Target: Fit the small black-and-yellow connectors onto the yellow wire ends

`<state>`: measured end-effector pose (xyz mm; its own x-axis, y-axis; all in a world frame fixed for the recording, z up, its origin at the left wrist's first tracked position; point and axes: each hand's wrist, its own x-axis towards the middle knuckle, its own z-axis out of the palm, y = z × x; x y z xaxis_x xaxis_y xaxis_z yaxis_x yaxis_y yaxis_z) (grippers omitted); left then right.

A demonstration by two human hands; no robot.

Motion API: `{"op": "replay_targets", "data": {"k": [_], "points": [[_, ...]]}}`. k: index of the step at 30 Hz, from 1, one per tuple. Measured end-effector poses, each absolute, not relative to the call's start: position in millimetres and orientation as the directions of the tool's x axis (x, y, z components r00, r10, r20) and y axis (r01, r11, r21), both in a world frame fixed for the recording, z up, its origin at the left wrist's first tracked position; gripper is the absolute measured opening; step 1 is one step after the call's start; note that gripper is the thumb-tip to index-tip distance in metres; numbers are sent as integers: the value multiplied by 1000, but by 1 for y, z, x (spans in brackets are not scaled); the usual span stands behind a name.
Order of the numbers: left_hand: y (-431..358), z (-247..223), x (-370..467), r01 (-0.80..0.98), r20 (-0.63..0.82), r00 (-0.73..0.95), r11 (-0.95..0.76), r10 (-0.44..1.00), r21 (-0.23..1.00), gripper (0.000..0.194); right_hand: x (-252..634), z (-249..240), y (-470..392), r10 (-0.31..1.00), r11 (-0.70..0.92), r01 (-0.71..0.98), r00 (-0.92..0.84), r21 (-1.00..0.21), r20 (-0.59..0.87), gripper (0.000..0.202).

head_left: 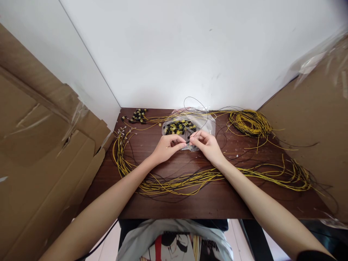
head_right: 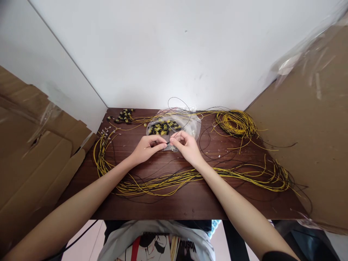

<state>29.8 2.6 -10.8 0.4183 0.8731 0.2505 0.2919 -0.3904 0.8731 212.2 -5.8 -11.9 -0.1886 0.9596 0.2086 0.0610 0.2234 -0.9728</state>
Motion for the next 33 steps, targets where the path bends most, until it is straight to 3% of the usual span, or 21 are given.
{"op": "replay_targets", "data": {"k": [7,33], "points": [[3,-10,30,281,258,427,-398,867,873,17,213,-13,-7,947,253,123,-233,-960,220,25],[2,-8,28,297,311,447,-467,839,833,18,212,-11,-7,962,195,83,-210,-977,174,26]]}}
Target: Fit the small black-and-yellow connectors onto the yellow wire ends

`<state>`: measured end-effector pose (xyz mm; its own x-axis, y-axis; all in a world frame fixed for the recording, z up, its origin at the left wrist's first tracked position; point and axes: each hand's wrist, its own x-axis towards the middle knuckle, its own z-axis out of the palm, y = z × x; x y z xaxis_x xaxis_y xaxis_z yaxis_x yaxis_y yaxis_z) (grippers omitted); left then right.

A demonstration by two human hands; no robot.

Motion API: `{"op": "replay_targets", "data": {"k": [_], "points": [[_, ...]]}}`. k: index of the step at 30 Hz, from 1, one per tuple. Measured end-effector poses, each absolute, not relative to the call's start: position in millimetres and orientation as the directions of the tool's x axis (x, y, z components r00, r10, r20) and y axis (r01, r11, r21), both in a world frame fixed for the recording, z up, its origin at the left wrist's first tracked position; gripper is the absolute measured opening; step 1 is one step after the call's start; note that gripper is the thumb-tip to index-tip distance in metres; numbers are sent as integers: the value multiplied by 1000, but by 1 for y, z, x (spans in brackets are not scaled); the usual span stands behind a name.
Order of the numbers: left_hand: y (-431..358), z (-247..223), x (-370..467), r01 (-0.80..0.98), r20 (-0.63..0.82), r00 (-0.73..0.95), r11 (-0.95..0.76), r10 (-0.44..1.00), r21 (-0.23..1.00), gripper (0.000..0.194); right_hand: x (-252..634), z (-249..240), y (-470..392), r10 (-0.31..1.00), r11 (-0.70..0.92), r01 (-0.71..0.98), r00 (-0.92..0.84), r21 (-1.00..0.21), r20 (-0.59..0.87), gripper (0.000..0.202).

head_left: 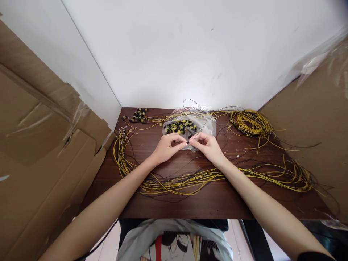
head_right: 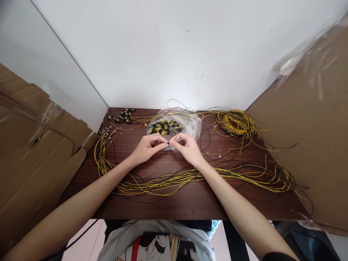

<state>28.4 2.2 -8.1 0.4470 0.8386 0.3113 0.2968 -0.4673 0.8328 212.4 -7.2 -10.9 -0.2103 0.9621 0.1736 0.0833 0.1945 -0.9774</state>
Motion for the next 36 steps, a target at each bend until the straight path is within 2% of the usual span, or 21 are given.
{"op": "replay_targets", "data": {"k": [10,18,36], "points": [[3,-10,29,258,334,435,-471,836,843,16,212,-10,-8,962,195,101,-213,-976,170,27],[2,-9,29,301,264,444,-420,856,856,20,212,-11,-8,963,202,82,-197,-976,183,25],[2,-9,30,297,247,442,-401,862,867,24,211,-16,-7,975,186,42,-129,-982,179,32]]}}
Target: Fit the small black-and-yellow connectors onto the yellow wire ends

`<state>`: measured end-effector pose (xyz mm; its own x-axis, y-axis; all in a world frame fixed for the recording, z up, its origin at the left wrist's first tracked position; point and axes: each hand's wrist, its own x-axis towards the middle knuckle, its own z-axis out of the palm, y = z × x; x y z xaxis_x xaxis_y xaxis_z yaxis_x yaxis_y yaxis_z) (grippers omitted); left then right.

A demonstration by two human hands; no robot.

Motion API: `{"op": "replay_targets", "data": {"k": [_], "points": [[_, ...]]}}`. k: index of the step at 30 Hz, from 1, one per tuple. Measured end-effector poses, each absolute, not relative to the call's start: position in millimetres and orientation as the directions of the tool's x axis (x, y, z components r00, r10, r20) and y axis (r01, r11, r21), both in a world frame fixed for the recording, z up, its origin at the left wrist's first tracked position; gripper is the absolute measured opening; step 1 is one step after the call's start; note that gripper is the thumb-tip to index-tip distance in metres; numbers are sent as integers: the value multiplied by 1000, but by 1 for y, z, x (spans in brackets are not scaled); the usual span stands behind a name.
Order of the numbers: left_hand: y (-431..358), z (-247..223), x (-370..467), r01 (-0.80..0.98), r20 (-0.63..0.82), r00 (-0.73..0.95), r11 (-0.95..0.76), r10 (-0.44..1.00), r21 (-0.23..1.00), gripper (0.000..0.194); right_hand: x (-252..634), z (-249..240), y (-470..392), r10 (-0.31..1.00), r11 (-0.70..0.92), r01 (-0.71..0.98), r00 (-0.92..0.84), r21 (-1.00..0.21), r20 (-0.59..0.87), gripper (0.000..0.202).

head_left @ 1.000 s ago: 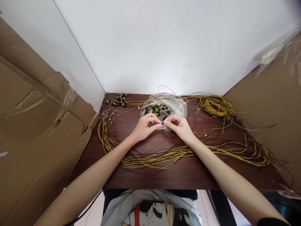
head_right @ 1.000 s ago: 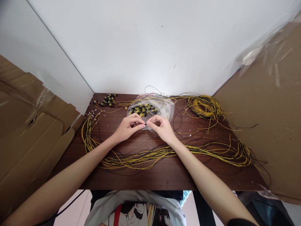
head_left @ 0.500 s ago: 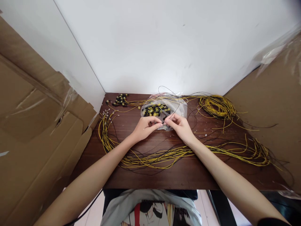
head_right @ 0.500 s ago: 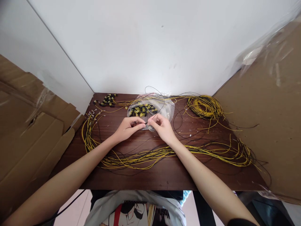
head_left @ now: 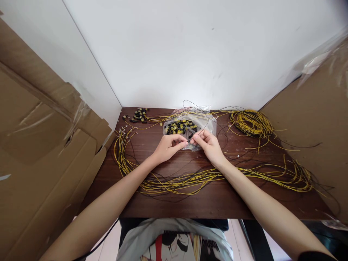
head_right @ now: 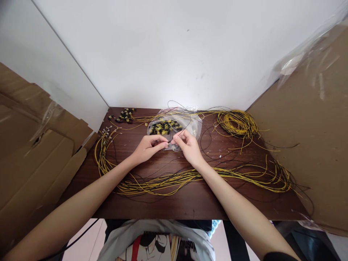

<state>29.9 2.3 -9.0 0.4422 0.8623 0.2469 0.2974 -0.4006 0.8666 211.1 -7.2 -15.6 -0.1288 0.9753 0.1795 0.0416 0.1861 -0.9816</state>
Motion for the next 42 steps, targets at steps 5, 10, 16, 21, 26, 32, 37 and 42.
{"op": "replay_targets", "data": {"k": [5,10,16,21,26,32,37,42], "points": [[2,-8,30,288,244,435,-391,866,874,23,209,-14,-8,980,181,-8,-88,-983,181,31],[1,-7,30,295,241,436,-391,867,872,25,210,-13,-9,972,205,19,-121,-979,201,30],[1,-6,31,279,250,438,-395,864,875,24,213,-14,-7,957,233,128,-209,-964,203,23],[0,-6,31,267,246,431,-383,868,884,21,212,-14,-8,964,212,125,-190,-969,186,21],[0,-7,31,259,247,438,-384,864,886,20,212,-14,-8,968,197,136,-187,-971,170,23],[0,-6,32,280,254,426,-393,868,876,21,212,-17,-8,972,193,86,-149,-977,179,27],[0,-6,32,301,237,414,-377,879,876,22,210,-17,-8,975,186,17,-127,-982,183,27],[0,-6,32,286,230,414,-365,881,886,21,211,-15,-7,976,175,27,-138,-984,170,25]]}}
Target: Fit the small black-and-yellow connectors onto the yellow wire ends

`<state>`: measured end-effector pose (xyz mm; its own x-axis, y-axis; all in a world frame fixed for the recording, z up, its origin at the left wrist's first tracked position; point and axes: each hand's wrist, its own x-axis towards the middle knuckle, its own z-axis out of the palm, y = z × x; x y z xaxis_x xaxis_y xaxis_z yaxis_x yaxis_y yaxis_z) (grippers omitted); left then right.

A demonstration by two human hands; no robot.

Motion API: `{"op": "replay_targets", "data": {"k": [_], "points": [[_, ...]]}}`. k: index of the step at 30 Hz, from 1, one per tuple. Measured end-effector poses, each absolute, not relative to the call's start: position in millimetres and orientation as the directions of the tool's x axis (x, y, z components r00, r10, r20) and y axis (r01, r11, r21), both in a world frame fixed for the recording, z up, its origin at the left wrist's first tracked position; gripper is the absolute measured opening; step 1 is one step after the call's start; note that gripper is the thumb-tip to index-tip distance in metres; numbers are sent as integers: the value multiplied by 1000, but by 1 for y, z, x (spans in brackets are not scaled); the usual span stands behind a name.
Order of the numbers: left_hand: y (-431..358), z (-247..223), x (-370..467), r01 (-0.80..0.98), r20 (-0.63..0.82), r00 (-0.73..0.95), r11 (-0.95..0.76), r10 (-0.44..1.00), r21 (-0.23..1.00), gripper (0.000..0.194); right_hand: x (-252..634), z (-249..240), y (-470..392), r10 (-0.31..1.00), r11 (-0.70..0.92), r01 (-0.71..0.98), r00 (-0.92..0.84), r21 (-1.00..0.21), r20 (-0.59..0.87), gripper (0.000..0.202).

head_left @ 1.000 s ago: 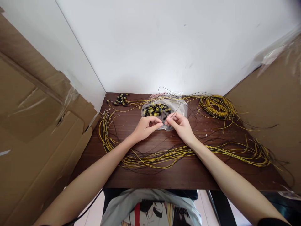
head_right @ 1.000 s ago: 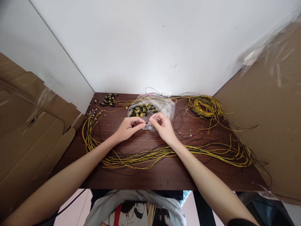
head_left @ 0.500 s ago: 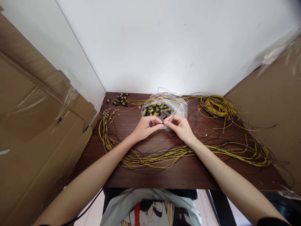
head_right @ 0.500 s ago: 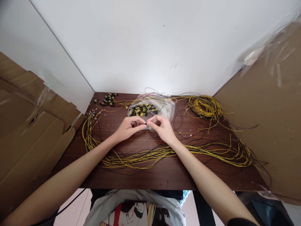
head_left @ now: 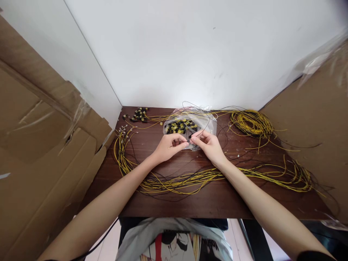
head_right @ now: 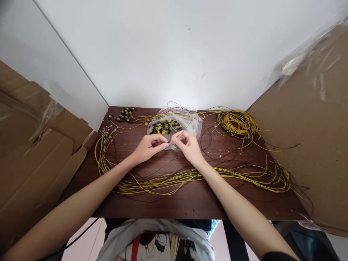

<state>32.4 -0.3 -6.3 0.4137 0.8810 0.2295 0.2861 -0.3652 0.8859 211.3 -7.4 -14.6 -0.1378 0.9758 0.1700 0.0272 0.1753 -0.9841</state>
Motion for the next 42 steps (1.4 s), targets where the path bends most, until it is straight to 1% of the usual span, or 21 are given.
{"op": "replay_targets", "data": {"k": [6,9,16,20,22,27,29,31,34,36,39,42], "points": [[-1,-5,32,270,227,416,-358,881,894,20,213,-14,-6,973,165,95,-176,-982,147,25],[-1,-5,33,271,222,408,-350,886,897,21,213,-16,-6,974,180,117,-158,-977,161,25],[0,-5,34,276,204,392,-326,897,904,21,210,-17,-7,978,173,-16,-118,-985,174,26],[-1,-5,34,276,192,391,-313,900,909,21,210,-17,-6,978,175,-24,-113,-984,177,26],[-1,-5,34,275,194,394,-316,899,908,21,211,-16,-6,977,177,1,-118,-984,175,26],[-2,-4,34,270,202,395,-323,896,907,20,212,-14,-6,963,211,126,-199,-969,184,23],[-1,-4,34,275,201,390,-323,898,906,20,212,-14,-7,965,216,135,-183,-967,190,24],[-1,-5,34,285,202,389,-326,899,902,20,211,-15,-7,969,207,88,-154,-974,192,25],[0,-6,34,298,201,391,-330,898,896,19,211,-15,-6,977,174,-38,-114,-984,178,26],[0,-6,33,303,203,390,-333,898,893,19,211,-15,-6,981,156,-74,-101,-985,163,28],[-1,-6,33,301,206,389,-335,898,893,19,212,-13,-6,980,155,-40,-121,-987,159,29],[-1,-5,34,298,206,388,-333,899,894,19,212,-11,-6,967,193,53,-180,-980,180,26]]}}
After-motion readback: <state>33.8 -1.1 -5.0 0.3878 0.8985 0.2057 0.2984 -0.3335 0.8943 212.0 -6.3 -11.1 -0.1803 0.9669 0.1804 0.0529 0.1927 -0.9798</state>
